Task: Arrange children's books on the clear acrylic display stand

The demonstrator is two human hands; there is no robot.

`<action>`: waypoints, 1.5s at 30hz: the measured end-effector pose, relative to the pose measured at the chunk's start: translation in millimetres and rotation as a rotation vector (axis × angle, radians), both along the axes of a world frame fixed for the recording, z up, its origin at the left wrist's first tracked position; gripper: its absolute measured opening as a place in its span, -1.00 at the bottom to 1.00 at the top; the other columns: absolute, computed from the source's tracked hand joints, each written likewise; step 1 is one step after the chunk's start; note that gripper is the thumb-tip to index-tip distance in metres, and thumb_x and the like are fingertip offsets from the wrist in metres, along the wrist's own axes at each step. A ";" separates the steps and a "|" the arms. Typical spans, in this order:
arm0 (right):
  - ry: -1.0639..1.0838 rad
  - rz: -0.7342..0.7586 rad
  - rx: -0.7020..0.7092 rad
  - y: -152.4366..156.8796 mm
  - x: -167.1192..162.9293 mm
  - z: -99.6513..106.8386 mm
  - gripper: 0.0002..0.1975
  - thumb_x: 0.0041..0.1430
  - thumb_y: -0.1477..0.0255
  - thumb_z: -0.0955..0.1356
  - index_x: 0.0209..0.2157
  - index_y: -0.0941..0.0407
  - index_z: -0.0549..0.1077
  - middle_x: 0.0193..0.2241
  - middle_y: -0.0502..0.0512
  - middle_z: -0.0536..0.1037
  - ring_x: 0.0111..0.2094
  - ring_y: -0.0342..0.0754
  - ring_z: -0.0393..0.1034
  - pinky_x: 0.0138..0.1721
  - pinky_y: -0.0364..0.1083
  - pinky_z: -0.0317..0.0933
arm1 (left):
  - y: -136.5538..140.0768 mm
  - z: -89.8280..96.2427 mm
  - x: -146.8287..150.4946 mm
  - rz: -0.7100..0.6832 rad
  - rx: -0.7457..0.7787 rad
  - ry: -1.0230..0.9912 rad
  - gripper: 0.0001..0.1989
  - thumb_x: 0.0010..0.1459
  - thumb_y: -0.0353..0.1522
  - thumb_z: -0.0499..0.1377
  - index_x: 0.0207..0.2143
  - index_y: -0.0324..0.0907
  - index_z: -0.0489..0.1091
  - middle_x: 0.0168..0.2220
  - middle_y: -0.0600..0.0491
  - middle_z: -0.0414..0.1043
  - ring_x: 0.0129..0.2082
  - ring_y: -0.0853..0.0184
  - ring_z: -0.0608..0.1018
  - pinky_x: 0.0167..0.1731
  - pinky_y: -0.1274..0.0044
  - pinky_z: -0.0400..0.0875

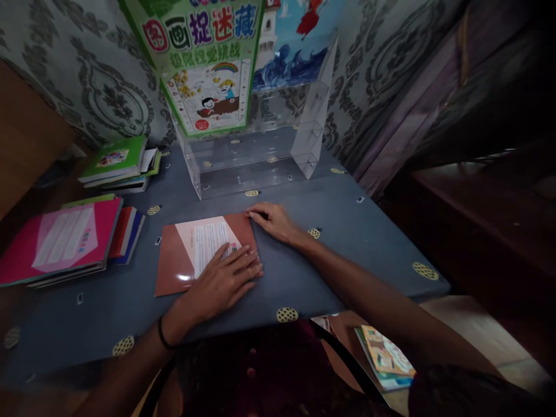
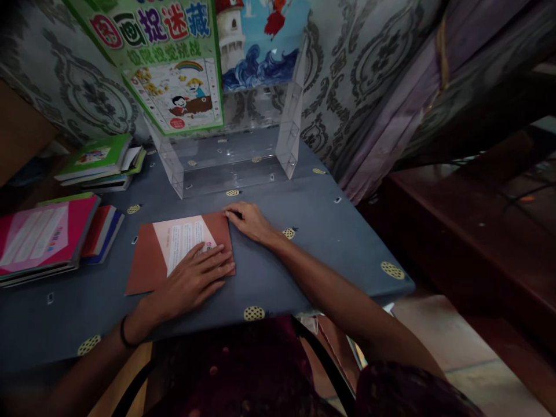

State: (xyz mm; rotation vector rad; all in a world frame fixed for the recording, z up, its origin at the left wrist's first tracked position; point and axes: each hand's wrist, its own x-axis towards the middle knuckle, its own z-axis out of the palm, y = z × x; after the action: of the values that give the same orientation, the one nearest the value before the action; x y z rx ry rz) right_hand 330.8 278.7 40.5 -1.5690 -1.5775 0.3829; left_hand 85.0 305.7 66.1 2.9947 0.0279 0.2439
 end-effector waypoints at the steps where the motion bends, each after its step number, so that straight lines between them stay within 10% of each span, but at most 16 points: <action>1: 0.002 -0.002 0.000 0.1 -0.1 -0.1 -0.76 0.35 0.43 0.31 -0.12 0.10 0.62 -0.12 0.14 0.68 -0.08 0.03 0.55 0.03 0.04 0.38 | -3.2 -1.3 -0.9 0.011 0.032 -0.013 -0.59 0.48 -0.25 -0.09 0.26 -0.08 0.31 0.31 -0.01 0.33 0.36 0.19 0.29 0.31 0.12 0.18; 25: -0.427 0.063 0.080 -10.1 -20.9 7.2 -0.73 0.38 0.30 0.29 -0.11 0.09 0.59 -0.10 0.22 0.65 -0.07 0.21 0.46 -0.01 0.24 0.29 | -66.0 -8.7 -32.8 0.329 0.062 -0.124 -0.63 0.44 -0.41 -0.04 0.24 -0.26 0.26 0.20 -0.10 0.45 0.25 0.18 0.40 0.29 0.20 0.23; 36: -0.426 0.561 0.076 -29.4 -77.2 7.0 -0.58 0.42 0.40 0.26 0.26 0.01 0.36 0.31 0.17 0.36 0.35 0.13 0.17 0.29 0.29 0.18 | -70.9 -16.5 -77.5 0.761 0.096 -0.215 -0.64 0.42 -0.37 -0.02 0.20 -0.24 0.29 0.16 -0.19 0.45 0.20 0.08 0.46 0.21 0.12 0.35; 45: -0.575 0.673 0.032 -36.8 -89.5 0.5 -0.49 0.43 0.44 0.26 0.35 -0.11 0.22 0.32 0.07 0.33 0.36 0.12 0.16 0.31 0.35 0.13 | -77.8 -28.4 -80.4 0.856 0.118 -0.236 -0.61 0.41 -0.39 -0.01 0.23 -0.23 0.28 0.18 -0.17 0.46 0.24 0.09 0.43 0.26 0.08 0.26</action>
State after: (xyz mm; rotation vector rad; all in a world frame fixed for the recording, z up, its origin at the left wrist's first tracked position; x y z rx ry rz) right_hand 241.3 241.9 41.0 -1.1300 -2.5468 0.2650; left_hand 4.6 227.9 37.8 2.8365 1.3033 0.6877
